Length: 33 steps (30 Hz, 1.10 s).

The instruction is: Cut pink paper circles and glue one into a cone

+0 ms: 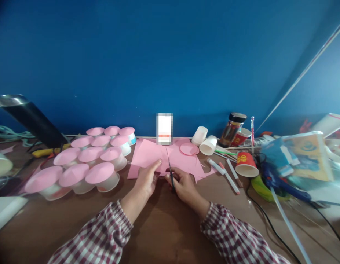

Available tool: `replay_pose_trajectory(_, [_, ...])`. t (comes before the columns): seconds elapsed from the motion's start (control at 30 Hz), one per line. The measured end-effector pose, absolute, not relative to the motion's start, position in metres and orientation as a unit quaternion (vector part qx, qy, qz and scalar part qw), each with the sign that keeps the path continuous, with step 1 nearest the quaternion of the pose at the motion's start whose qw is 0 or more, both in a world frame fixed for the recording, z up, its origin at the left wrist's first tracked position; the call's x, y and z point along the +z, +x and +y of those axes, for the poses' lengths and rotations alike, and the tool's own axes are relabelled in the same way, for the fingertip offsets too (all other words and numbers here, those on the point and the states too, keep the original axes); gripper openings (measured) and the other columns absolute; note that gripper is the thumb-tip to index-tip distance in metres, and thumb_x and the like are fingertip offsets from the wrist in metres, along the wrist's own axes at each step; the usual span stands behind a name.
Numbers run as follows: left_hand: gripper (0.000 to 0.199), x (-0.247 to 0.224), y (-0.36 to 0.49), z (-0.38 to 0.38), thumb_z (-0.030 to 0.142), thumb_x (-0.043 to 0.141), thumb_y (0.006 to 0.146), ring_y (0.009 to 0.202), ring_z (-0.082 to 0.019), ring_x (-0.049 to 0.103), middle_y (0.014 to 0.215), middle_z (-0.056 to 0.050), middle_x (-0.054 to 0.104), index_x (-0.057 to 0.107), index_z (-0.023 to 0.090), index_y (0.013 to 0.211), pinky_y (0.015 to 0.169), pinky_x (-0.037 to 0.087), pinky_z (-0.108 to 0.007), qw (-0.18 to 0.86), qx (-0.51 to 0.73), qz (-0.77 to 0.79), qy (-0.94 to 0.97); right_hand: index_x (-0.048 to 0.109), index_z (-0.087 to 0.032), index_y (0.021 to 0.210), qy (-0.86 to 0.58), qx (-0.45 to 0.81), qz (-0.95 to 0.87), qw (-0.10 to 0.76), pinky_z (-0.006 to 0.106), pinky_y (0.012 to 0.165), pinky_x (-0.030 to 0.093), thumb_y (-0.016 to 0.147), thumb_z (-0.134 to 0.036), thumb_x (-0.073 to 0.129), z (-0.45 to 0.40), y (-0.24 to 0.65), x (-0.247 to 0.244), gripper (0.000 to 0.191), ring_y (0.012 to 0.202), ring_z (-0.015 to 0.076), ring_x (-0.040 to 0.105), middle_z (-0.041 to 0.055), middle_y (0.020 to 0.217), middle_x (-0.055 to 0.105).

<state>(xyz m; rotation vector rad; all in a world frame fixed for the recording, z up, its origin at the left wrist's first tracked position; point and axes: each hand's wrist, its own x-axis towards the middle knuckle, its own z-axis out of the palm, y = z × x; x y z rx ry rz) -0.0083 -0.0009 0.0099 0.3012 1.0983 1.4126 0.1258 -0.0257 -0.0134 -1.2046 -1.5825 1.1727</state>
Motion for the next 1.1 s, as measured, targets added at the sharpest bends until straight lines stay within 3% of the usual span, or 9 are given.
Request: replay_pose_trajectory(1.1, [0.04,0.0091,-0.0093,0.0017,0.02,0.084,0.055,0.057,-0.013,0.056,0.059,0.003,0.054,0.05,0.016,0.074,0.053,0.046,-0.027,0.609,0.615,0.489,0.108,0.059,-0.016,0.111,-0.494,0.469,-0.618,0.394,0.02,0.045,0.039,0.086,-0.047,0.056,-0.0268,0.124,-0.0129,0.04,0.048,0.0103,0.049,-0.004,0.059,0.052])
